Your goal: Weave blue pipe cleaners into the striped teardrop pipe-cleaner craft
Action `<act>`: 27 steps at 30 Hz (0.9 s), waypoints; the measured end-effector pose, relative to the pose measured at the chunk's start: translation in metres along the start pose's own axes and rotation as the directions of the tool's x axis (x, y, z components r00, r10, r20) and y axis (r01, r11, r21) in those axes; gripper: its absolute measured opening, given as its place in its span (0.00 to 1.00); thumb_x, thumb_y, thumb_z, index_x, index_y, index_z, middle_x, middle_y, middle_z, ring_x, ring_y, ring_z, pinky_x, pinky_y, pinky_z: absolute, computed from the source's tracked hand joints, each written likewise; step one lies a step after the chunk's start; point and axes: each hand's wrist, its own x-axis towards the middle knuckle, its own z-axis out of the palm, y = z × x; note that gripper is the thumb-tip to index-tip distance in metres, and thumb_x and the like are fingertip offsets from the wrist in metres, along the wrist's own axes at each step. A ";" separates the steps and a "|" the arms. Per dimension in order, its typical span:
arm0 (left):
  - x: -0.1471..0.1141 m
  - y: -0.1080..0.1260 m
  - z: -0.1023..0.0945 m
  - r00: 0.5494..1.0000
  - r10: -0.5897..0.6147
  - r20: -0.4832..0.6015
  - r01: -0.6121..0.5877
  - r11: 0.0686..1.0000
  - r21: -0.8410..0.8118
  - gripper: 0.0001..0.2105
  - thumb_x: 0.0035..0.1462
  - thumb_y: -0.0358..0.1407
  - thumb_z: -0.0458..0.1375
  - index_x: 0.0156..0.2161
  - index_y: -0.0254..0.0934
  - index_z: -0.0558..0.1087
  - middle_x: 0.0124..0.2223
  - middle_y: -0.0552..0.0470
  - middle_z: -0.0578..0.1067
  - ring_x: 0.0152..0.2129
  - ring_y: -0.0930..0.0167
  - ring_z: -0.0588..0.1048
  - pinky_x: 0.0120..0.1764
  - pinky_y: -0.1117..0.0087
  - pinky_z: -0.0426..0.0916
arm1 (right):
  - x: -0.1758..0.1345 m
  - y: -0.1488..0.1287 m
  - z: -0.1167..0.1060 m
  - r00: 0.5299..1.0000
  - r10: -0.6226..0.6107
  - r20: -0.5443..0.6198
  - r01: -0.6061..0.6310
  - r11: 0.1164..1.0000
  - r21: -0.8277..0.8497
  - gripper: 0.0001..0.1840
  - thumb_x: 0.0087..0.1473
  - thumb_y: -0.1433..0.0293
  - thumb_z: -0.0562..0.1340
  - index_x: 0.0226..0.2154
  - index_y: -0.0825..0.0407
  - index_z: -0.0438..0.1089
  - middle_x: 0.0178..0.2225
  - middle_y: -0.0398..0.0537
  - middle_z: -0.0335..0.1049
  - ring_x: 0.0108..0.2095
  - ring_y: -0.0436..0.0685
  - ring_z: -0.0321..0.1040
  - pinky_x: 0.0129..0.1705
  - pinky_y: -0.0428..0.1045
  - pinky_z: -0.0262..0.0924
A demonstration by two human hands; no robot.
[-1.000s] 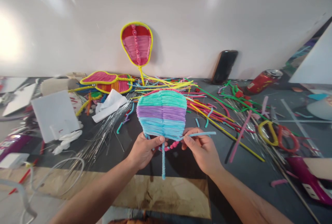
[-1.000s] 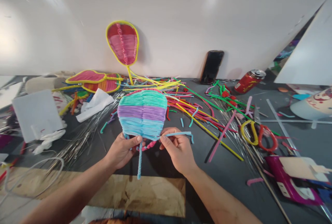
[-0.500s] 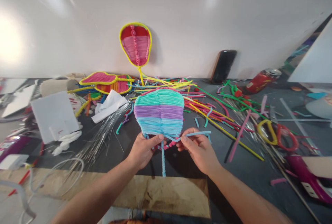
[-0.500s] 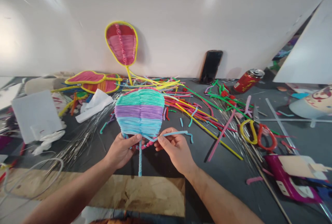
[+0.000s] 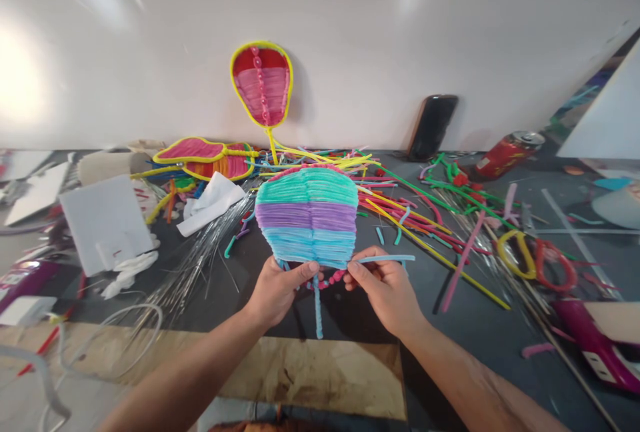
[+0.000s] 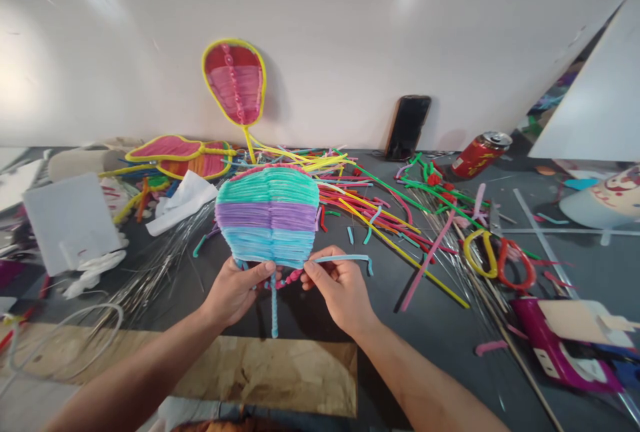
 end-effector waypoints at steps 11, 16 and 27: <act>0.001 -0.001 0.000 1.000 -0.015 -0.014 0.015 1.000 -0.005 0.09 0.40 0.34 0.70 0.28 0.33 0.76 0.25 0.51 0.78 0.22 0.71 0.74 0.26 0.71 0.71 | 0.001 0.005 0.001 0.995 0.095 0.032 -0.100 0.968 0.231 0.13 0.44 0.64 0.70 0.26 0.52 0.67 0.22 0.40 0.69 0.24 0.48 0.68 0.27 0.44 0.65; 0.001 -0.003 0.001 0.999 -0.043 0.002 0.043 0.998 -0.049 0.09 0.40 0.33 0.70 0.28 0.33 0.76 0.25 0.52 0.76 0.21 0.73 0.73 0.26 0.73 0.70 | 0.001 0.007 0.002 0.987 0.138 0.081 -0.159 0.913 0.376 0.11 0.44 0.66 0.71 0.25 0.52 0.68 0.21 0.39 0.69 0.23 0.46 0.66 0.26 0.41 0.62; 0.000 -0.003 0.004 0.993 -0.050 0.108 0.058 0.996 -0.073 0.08 0.42 0.33 0.69 0.26 0.32 0.75 0.23 0.53 0.76 0.21 0.74 0.73 0.27 0.74 0.68 | 0.000 0.005 0.004 0.937 0.264 0.228 -0.349 0.744 0.570 0.12 0.40 0.71 0.72 0.25 0.52 0.69 0.20 0.38 0.67 0.20 0.43 0.62 0.23 0.40 0.58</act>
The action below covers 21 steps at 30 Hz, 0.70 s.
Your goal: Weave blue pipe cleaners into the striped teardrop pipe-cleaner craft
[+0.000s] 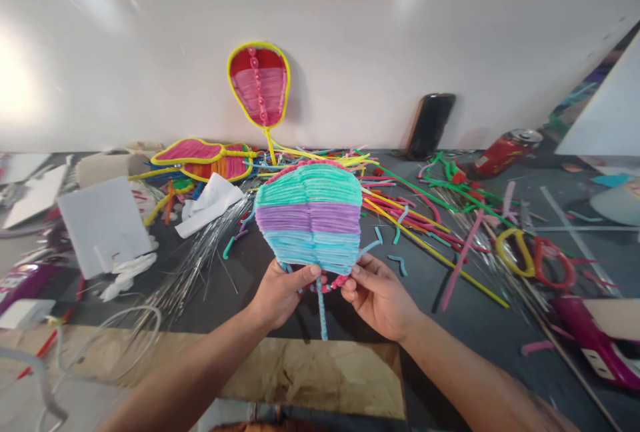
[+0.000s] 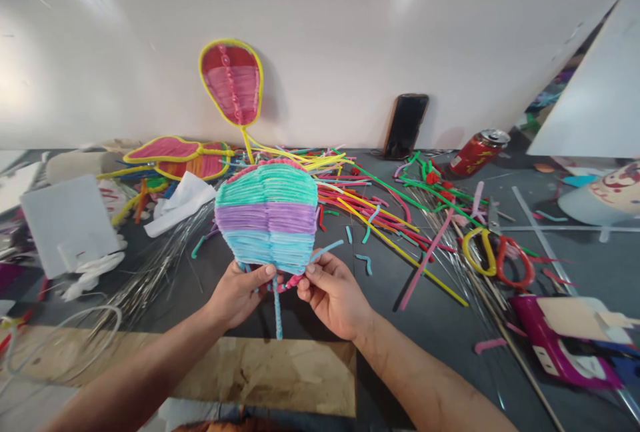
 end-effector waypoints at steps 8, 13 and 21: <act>0.000 -0.002 0.001 0.998 0.062 0.021 -0.063 0.997 0.050 0.08 0.40 0.33 0.70 0.26 0.33 0.75 0.24 0.53 0.77 0.21 0.74 0.73 0.28 0.73 0.69 | -0.001 -0.002 0.000 0.994 0.019 0.109 -0.023 0.999 0.039 0.10 0.41 0.76 0.70 0.28 0.54 0.70 0.21 0.39 0.67 0.18 0.42 0.57 0.20 0.39 0.53; 0.002 -0.003 -0.003 0.995 0.096 -0.002 -0.096 0.993 0.074 0.08 0.41 0.32 0.69 0.27 0.33 0.75 0.25 0.54 0.77 0.22 0.74 0.73 0.30 0.73 0.69 | 0.000 -0.003 0.000 1.000 -0.009 0.022 0.009 1.000 0.003 0.15 0.42 0.75 0.71 0.33 0.51 0.68 0.20 0.37 0.66 0.18 0.42 0.58 0.19 0.38 0.53; 0.005 -0.005 -0.005 0.991 0.127 -0.048 -0.123 0.990 0.069 0.07 0.42 0.31 0.68 0.30 0.34 0.76 0.29 0.54 0.78 0.27 0.73 0.74 0.36 0.72 0.68 | 0.005 0.000 -0.004 0.995 -0.070 -0.075 0.060 0.989 -0.134 0.12 0.39 0.69 0.73 0.25 0.53 0.70 0.19 0.38 0.65 0.19 0.43 0.59 0.21 0.39 0.54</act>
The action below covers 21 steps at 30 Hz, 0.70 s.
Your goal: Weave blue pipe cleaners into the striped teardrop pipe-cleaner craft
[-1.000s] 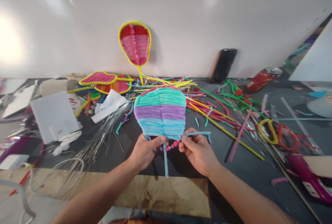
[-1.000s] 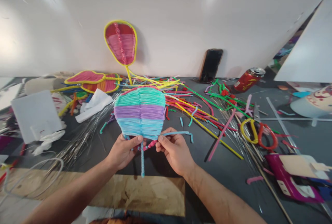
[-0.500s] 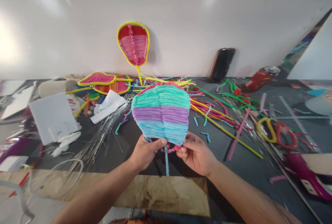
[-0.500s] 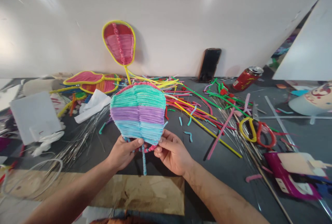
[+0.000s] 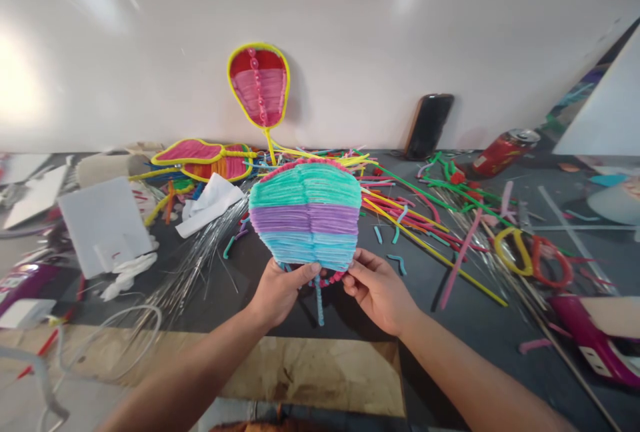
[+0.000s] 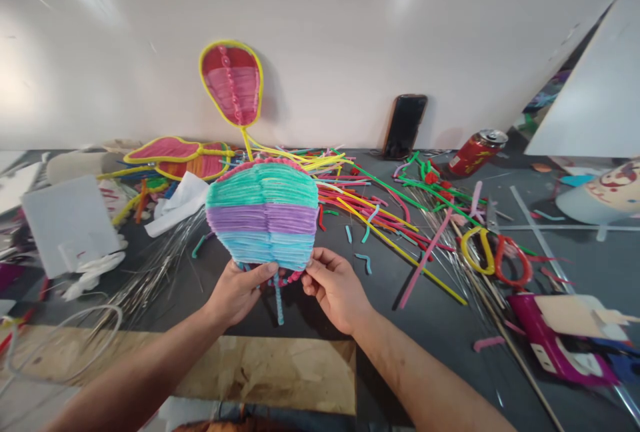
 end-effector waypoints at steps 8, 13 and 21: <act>-0.001 0.000 -0.001 1.000 0.009 -0.008 -0.009 1.000 0.005 0.06 0.45 0.31 0.67 0.31 0.34 0.76 0.29 0.53 0.78 0.27 0.73 0.74 0.36 0.71 0.68 | -0.003 0.000 -0.003 0.991 -0.057 0.120 0.086 0.965 -0.246 0.15 0.44 0.66 0.70 0.37 0.51 0.75 0.31 0.43 0.72 0.29 0.46 0.63 0.33 0.43 0.59; -0.001 0.001 -0.001 0.999 -0.034 0.021 0.034 0.999 0.008 0.05 0.47 0.32 0.66 0.28 0.33 0.76 0.26 0.53 0.77 0.25 0.74 0.73 0.33 0.72 0.69 | -0.003 0.000 -0.004 0.982 -0.163 0.098 0.189 0.887 -0.422 0.15 0.44 0.65 0.70 0.37 0.50 0.73 0.34 0.44 0.73 0.34 0.51 0.66 0.40 0.49 0.61; -0.003 0.004 0.001 0.998 -0.059 0.027 0.060 0.998 -0.029 0.05 0.46 0.32 0.66 0.29 0.34 0.75 0.25 0.54 0.76 0.23 0.74 0.73 0.27 0.74 0.69 | -0.004 -0.006 -0.002 0.937 -0.258 0.238 0.350 0.726 -0.592 0.14 0.51 0.61 0.65 0.40 0.48 0.72 0.46 0.49 0.69 0.47 0.58 0.66 0.51 0.53 0.60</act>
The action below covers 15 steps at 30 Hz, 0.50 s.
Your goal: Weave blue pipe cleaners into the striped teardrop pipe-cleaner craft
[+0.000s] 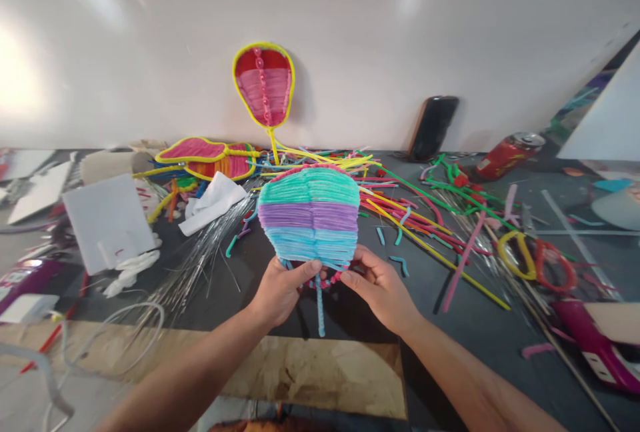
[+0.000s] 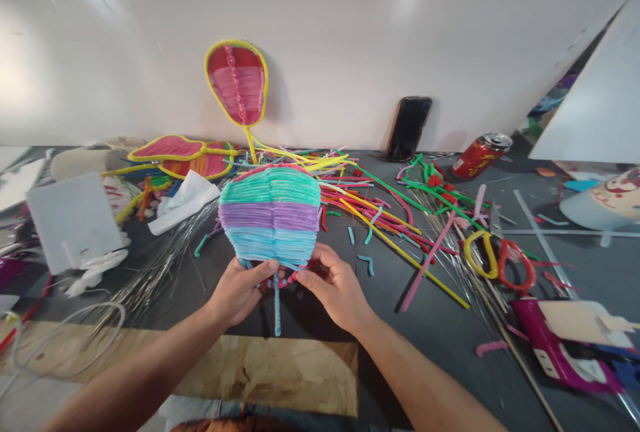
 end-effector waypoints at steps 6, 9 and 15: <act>-0.002 0.002 0.000 1.000 -0.008 -0.021 0.008 1.000 0.007 0.06 0.45 0.32 0.67 0.28 0.33 0.75 0.25 0.53 0.76 0.23 0.74 0.73 0.28 0.74 0.70 | 0.001 0.001 -0.004 0.999 -0.013 0.034 0.017 0.992 -0.127 0.10 0.51 0.61 0.64 0.32 0.50 0.73 0.38 0.48 0.69 0.42 0.56 0.67 0.45 0.50 0.62; -0.003 0.003 0.001 0.999 0.025 -0.038 -0.024 0.999 0.030 0.06 0.45 0.33 0.67 0.27 0.33 0.75 0.25 0.53 0.76 0.24 0.74 0.74 0.30 0.74 0.69 | 0.000 -0.002 -0.007 0.998 0.052 -0.028 -0.056 0.976 -0.210 0.12 0.50 0.59 0.64 0.29 0.51 0.71 0.28 0.43 0.69 0.30 0.52 0.65 0.34 0.47 0.61; -0.003 0.004 0.001 0.998 0.023 -0.057 -0.021 0.999 0.036 0.06 0.44 0.33 0.68 0.27 0.34 0.75 0.25 0.54 0.77 0.23 0.74 0.73 0.29 0.74 0.69 | -0.002 -0.009 -0.009 0.992 0.063 -0.110 -0.088 0.966 -0.242 0.11 0.50 0.60 0.64 0.29 0.51 0.72 0.26 0.42 0.70 0.27 0.51 0.62 0.31 0.46 0.56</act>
